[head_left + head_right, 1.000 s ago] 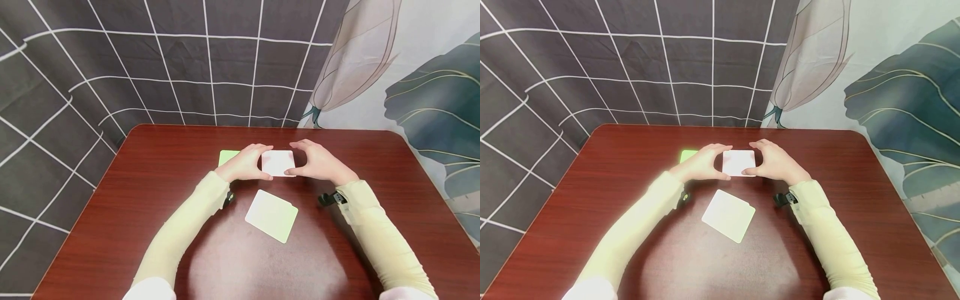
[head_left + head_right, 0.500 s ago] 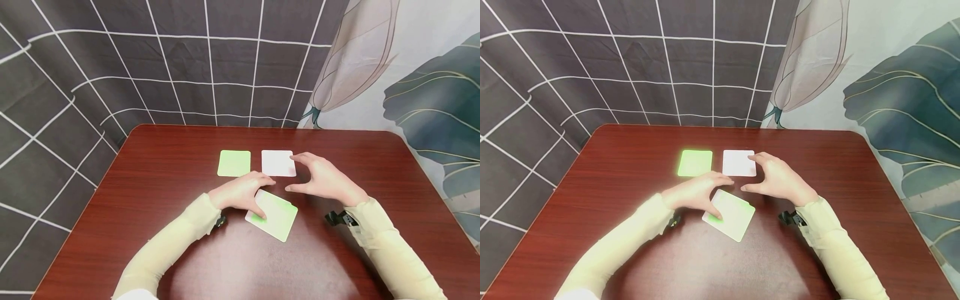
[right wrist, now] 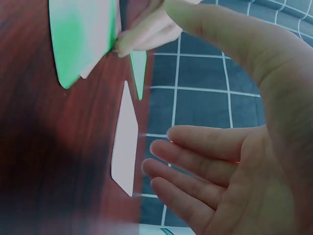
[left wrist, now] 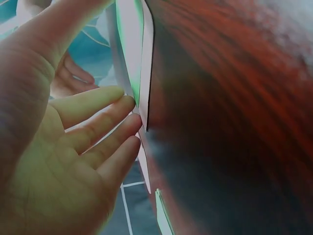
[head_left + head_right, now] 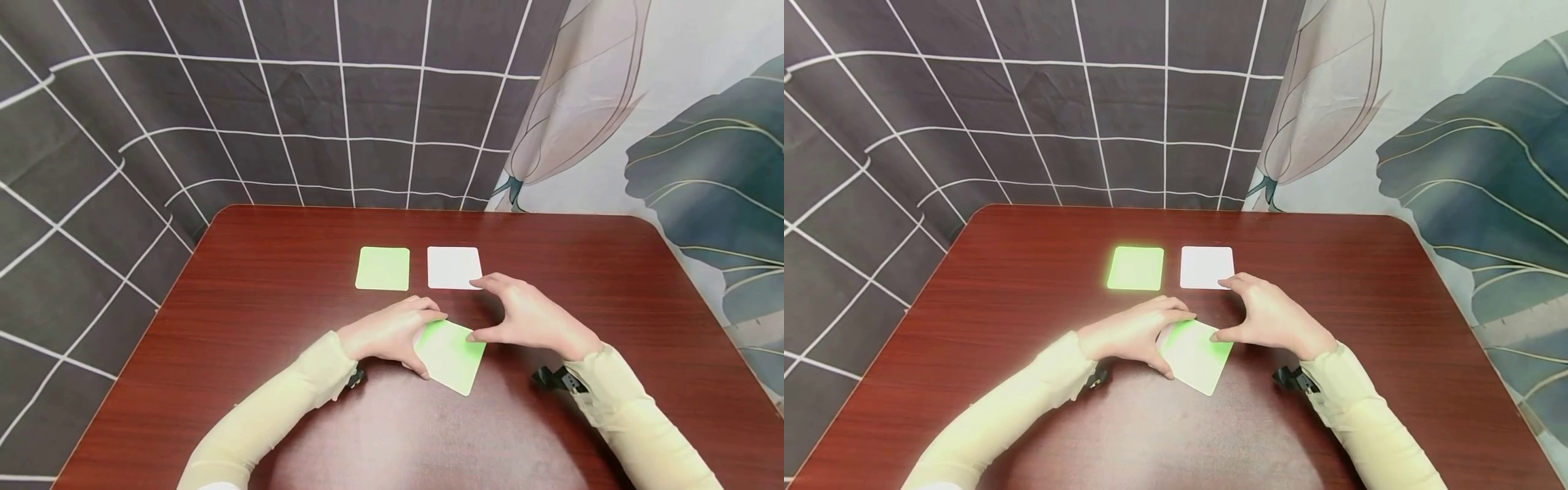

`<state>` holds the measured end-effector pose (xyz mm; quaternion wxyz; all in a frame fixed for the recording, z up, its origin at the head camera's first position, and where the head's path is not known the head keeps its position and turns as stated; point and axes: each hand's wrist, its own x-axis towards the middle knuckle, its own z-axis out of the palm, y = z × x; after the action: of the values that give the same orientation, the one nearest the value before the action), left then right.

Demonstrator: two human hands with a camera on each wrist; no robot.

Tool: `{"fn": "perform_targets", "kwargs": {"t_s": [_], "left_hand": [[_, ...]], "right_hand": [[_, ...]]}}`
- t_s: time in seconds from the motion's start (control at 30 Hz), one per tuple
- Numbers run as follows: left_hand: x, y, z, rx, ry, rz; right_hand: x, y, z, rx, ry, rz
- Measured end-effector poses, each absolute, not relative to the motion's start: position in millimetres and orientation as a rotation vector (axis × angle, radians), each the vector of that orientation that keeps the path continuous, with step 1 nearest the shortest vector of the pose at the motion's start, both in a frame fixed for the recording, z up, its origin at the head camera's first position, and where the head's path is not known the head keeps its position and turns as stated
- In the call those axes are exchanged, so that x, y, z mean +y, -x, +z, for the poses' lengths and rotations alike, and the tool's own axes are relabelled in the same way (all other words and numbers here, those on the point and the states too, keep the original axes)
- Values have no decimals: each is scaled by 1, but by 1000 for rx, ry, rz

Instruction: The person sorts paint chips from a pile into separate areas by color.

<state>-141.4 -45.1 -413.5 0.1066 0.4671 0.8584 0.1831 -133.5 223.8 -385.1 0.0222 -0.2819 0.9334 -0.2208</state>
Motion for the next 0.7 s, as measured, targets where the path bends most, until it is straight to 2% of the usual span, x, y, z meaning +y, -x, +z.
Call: {"fn": "perform_targets", "kwargs": {"t_s": [0.33, 0.7], "left_hand": [[-46, 139, -416, 2608, -1321, 548], [-46, 137, -417, 2676, -1279, 539]], "right_hand": [[211, 119, -399, 2791, 902, -621], [206, 119, -408, 2807, 928, -616]]}}
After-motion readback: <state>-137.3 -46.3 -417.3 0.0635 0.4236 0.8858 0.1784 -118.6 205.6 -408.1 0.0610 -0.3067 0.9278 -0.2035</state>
